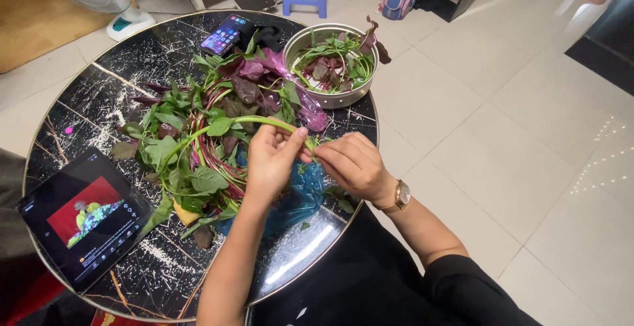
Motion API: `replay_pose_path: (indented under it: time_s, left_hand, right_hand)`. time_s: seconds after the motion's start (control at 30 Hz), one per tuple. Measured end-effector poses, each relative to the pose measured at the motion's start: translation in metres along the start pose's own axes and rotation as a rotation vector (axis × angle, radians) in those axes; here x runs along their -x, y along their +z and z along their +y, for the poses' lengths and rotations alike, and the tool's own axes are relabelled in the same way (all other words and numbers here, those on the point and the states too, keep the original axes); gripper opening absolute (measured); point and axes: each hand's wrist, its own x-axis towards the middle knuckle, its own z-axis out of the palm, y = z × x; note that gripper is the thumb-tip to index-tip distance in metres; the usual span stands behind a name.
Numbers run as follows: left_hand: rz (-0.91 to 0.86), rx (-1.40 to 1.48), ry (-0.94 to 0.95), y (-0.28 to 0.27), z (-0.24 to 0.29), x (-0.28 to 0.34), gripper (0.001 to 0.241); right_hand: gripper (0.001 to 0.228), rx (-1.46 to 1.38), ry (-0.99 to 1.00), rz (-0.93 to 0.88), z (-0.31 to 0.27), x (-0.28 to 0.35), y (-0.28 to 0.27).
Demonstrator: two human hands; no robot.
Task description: A person is sorting through leafy vegetables, picking the edible leaves and stems and placing them into a bowl while watching a video on a tablet.
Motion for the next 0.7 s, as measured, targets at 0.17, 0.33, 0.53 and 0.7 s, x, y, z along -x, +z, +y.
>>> replay_pose_path:
  time_s: [0.17, 0.33, 0.53, 0.7]
  left_hand:
    - [0.02, 0.126, -0.04, 0.002, -0.011, -0.003, 0.014]
    - [0.036, 0.178, -0.077, 0.0, -0.017, -0.005, 0.016]
    - [-0.126, 0.189, -0.168, -0.003, -0.004, -0.002, 0.019]
    - [-0.324, 0.205, -0.22, -0.006, 0.005, 0.005, 0.018]
  right_hand:
    - [0.007, 0.016, -0.057, 0.014, 0.005, 0.001, 0.003]
    - [0.007, -0.004, -0.071, 0.011, 0.011, 0.001, 0.01]
    - [0.008, -0.131, 0.111, -0.021, 0.028, 0.02, 0.014]
    - [0.009, -0.171, 0.288, -0.011, 0.043, 0.009, 0.0]
